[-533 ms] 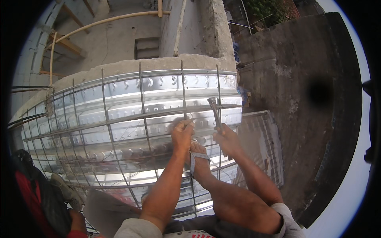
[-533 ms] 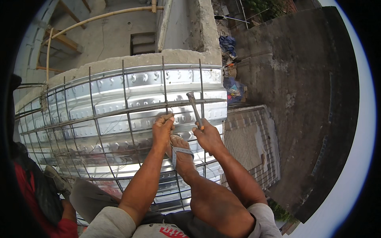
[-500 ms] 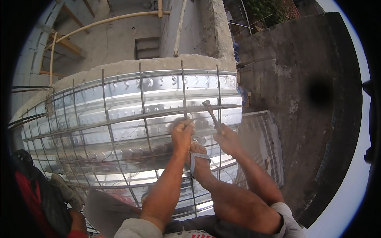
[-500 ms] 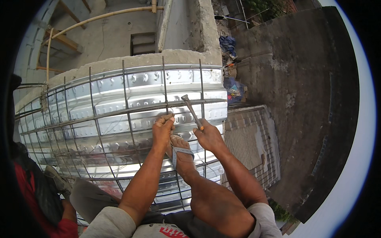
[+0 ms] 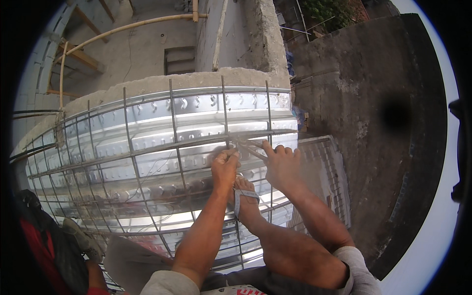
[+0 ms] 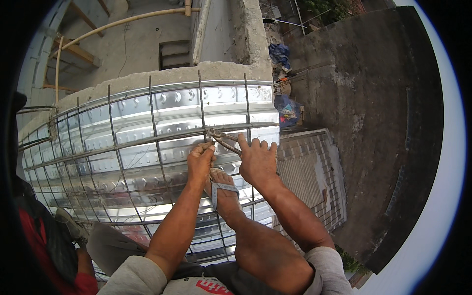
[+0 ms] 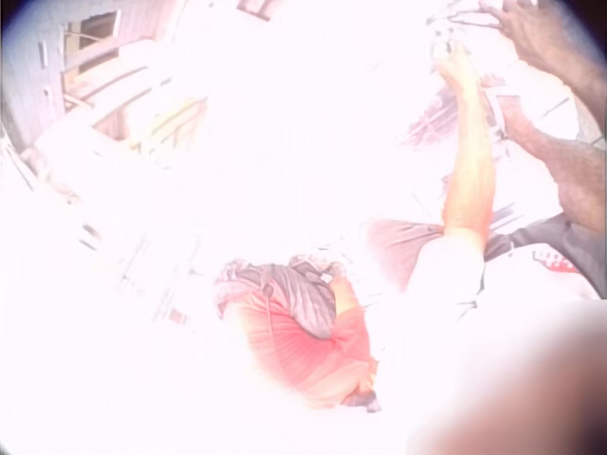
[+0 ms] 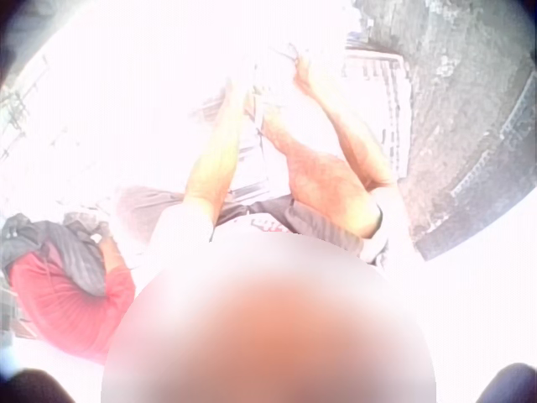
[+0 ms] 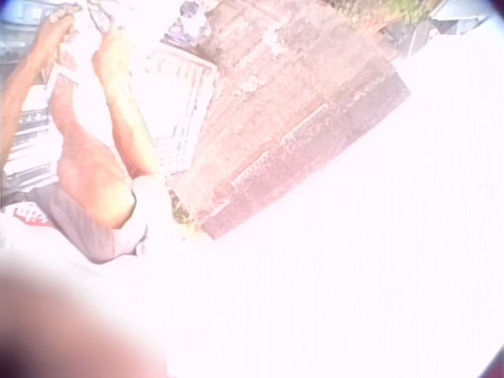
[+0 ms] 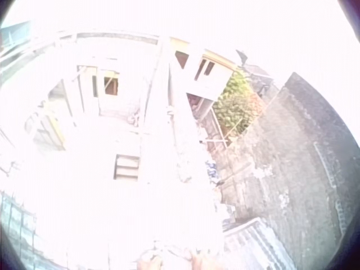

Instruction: The person uses pliers to twist wire ties at intersections of a rebar grid on a construction site. A coworker in a red shirt assists by holding the grid and passing tools. The person repeatedly reaches for wire ties, positions them, and twists them to secure the rebar framework.

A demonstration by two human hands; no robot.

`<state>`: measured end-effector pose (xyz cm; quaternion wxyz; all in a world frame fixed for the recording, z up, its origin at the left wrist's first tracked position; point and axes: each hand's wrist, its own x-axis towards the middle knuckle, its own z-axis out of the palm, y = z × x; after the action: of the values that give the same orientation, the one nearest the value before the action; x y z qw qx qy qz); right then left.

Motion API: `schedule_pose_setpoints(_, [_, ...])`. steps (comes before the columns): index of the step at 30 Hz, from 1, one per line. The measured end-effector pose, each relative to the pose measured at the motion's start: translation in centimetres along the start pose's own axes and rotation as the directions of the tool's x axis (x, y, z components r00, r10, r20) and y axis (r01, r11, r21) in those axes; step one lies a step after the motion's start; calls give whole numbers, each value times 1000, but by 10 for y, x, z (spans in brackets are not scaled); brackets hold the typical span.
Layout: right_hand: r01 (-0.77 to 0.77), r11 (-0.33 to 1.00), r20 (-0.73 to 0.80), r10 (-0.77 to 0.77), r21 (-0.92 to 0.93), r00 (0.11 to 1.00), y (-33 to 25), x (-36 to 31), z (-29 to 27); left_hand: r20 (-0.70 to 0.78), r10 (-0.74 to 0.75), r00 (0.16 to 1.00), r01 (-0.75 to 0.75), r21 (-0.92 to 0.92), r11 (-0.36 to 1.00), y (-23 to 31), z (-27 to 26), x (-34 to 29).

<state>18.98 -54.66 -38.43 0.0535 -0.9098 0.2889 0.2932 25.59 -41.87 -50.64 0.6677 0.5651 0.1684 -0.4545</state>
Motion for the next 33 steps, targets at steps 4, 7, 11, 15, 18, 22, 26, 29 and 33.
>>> schedule_pose_setpoints(4, [-15,993,-69,7,-113,998,-1,1,-3,4,1,1000,-1,32,999,1,-1,1])
schedule_pose_setpoints(7, [-31,990,-42,25,-141,999,-1,3,-4,8,11,1000,-12,75,997,1,-2,1])
schedule_pose_setpoints(11, [-21,993,7,22,-120,1000,-4,5,-6,2,2,1000,-2,58,998,0,-1,1])
schedule_pose_setpoints(15, [-40,994,47,45,-102,998,-6,5,-5,1,2,1000,-2,71,997,-1,-1,1])
schedule_pose_setpoints(18, [-25,999,99,21,48,995,1,8,-1,14,-14,1000,13,62,998,0,-5,1])
schedule_pose_setpoints(22, [-77,906,283,-49,416,958,15,15,11,-5,-109,994,109,11,994,5,-13,0])
schedule_pose_setpoints(26, [-603,206,637,-234,771,735,10,7,31,156,-141,978,173,-216,961,14,-12,-3])
schedule_pose_setpoints(29, [-696,-108,626,-355,710,694,4,-4,44,360,-200,911,336,-367,868,20,-6,-3])
schedule_pose_setpoints(33, [-725,-125,646,-370,678,668,7,-7,46,511,-195,837,480,-515,710,19,11,-1])
